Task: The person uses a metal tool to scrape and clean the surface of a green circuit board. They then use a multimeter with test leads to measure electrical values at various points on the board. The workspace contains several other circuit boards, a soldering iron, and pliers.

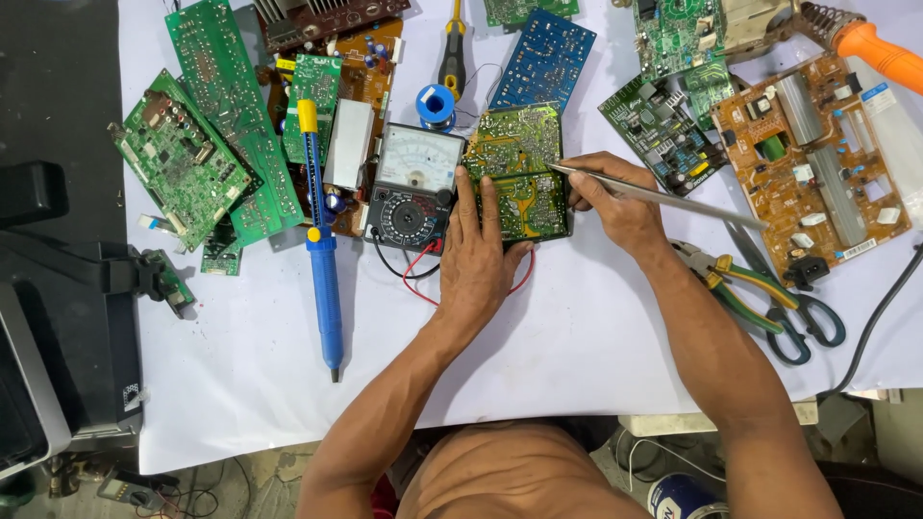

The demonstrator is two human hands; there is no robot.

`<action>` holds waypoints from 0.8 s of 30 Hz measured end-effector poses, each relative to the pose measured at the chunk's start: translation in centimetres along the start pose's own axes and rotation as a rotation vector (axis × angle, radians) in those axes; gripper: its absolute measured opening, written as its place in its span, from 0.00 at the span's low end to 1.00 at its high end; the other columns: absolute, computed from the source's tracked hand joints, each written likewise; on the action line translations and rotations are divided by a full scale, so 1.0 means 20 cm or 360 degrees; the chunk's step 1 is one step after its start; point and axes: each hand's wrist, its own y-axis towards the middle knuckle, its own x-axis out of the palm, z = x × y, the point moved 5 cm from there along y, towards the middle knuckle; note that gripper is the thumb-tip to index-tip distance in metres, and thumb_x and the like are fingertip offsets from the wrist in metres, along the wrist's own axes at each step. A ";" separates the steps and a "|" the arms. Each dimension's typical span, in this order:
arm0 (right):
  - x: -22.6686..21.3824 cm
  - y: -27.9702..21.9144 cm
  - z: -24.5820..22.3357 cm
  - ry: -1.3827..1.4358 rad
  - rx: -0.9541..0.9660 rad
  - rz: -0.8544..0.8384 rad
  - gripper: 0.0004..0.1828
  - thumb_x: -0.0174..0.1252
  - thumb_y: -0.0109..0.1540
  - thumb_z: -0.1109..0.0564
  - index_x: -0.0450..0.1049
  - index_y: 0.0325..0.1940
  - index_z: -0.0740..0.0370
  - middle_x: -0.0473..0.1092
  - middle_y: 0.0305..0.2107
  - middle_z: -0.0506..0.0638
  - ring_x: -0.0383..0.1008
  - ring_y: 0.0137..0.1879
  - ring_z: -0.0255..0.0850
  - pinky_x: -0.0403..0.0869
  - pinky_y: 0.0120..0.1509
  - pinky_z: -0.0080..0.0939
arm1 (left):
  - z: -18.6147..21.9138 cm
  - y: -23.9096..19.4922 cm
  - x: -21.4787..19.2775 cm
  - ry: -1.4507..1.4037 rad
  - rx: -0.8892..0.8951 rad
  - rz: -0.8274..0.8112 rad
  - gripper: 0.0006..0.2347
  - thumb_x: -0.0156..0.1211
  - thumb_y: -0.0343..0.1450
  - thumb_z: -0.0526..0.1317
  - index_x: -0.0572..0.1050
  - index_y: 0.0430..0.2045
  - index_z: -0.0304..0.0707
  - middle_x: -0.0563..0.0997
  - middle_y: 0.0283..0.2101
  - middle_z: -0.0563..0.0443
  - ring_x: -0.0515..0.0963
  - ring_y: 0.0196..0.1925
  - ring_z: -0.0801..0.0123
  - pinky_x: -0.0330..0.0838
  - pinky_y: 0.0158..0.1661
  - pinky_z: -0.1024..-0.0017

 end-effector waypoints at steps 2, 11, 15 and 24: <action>0.00 -0.01 0.02 -0.0023 0.0008 0.0039 0.09 0.59 0.70 0.63 0.79 0.51 0.71 0.75 0.26 0.63 0.78 0.32 0.43 0.81 0.37 0.41 | 0.00 0.00 0.00 0.0000 -0.0005 -0.0010 0.43 0.69 0.67 0.50 0.49 0.72 0.29 0.43 0.74 0.22 0.66 0.67 0.33 0.70 0.59 0.49; 0.00 -0.01 0.01 -0.0121 0.0114 -0.0014 0.10 0.61 0.69 0.59 0.80 0.53 0.66 0.77 0.35 0.62 0.78 0.36 0.41 0.80 0.40 0.42 | 0.00 0.00 0.01 -0.0016 -0.0039 -0.0063 0.43 0.68 0.68 0.50 0.48 0.73 0.30 0.42 0.74 0.22 0.65 0.68 0.33 0.67 0.61 0.48; 0.01 0.00 0.02 -0.0133 0.0126 -0.0081 0.10 0.60 0.70 0.57 0.81 0.52 0.64 0.77 0.45 0.63 0.77 0.44 0.44 0.79 0.42 0.46 | -0.01 0.00 0.02 -0.0004 -0.0047 -0.0083 0.43 0.67 0.69 0.50 0.46 0.73 0.31 0.41 0.75 0.22 0.64 0.69 0.34 0.66 0.62 0.49; 0.00 -0.02 0.02 -0.0126 0.0151 0.0052 0.10 0.61 0.70 0.58 0.81 0.52 0.65 0.76 0.26 0.59 0.78 0.33 0.40 0.80 0.38 0.40 | 0.00 -0.01 0.00 0.0038 -0.0011 -0.0013 0.42 0.68 0.68 0.50 0.49 0.72 0.30 0.43 0.74 0.22 0.66 0.67 0.35 0.68 0.61 0.51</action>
